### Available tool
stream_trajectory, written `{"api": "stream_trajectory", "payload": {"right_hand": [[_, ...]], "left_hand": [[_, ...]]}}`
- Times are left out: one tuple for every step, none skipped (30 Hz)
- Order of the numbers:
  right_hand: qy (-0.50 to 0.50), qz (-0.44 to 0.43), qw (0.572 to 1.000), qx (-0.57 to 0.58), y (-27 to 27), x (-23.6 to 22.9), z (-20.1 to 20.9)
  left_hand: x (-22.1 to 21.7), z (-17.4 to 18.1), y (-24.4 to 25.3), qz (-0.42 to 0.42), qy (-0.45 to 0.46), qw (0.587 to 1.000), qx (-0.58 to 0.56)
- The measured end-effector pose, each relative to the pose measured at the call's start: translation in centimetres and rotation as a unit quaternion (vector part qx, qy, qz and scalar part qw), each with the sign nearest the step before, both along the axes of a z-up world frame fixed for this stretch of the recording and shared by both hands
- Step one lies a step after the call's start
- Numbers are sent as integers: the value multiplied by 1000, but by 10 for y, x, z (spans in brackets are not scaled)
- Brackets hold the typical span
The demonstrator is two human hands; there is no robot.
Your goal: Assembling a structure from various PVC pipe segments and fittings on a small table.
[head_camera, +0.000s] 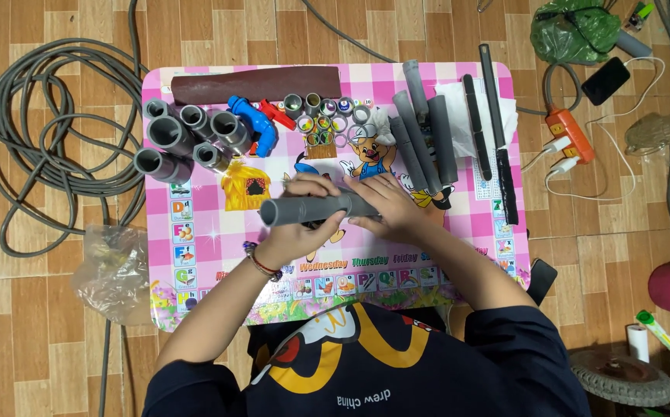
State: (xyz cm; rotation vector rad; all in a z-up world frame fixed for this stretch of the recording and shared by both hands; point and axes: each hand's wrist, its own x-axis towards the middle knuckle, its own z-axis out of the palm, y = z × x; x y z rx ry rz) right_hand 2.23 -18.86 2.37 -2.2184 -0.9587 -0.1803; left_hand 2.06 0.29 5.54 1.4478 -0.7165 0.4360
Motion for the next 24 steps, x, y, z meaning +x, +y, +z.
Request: {"api": "stream_trajectory", "payload": {"right_hand": [[0,1,1000,-1,-2,1,-3],[7,-1,1000,-3,-4,2,-6],[15,-4,1000,-4,-6,2,-9],[16,-4,1000,-3,-5,3,-9],[18,-6,1000,7,-6,3,-9],[19,-9,1000,16,-6,3,-9],[19,-11,1000,17,-5,2,-9],[14,-11,1000,18,-4,2,-7],[9,-10,1000,18,-3,2,-6],[9,-8,1000,17,-3,2,-6],[1,-6,1000,15,-3,2,-6],[-6,-6,1000,13,-3,2,-6],[-6,-4,1000,13,-2,2,-5],[-17,-1,1000,11,-1,1,-4],[-28,2,1000,10,-1,1,-3],[-28,2,1000,10,1,1,1],[-39,4,999,21,3,0,4],[-49,6,998,32,5,0,7],[-50,5,998,32,4,0,6],[-62,7,997,36,4,1,5],[-74,9,996,39,3,1,5],[-74,8,996,39,3,1,4],[-90,3,995,40,3,0,3],[-105,-1,994,41,3,0,3]], "left_hand": [[0,2,1,1,0,1000,-1],[0,4,2,28,-40,999,-18],[-1,6,3,54,-80,995,-34],[1,3,11,54,-79,995,-32],[3,0,19,169,-170,968,77],[6,-2,27,278,-256,908,183],[6,1,25,276,-256,908,183],[6,3,23,317,-257,881,241],[6,6,21,356,-257,848,296],[7,2,20,359,-256,847,296],[8,-2,19,362,-251,844,305],[9,-6,18,365,-247,841,314],[8,-5,21,366,-246,841,315],[8,-4,23,384,-247,825,333],[8,-2,24,402,-249,808,352],[8,-1,24,402,-249,808,351],[8,0,22,406,-256,803,354],[9,2,21,409,-263,798,357],[7,1,19,408,-263,798,357],[5,0,17,418,-271,788,362],[3,-1,15,428,-279,777,368],[2,2,16,427,-279,778,367],[2,4,16,439,-288,763,376],[1,6,17,452,-297,748,385]]}}
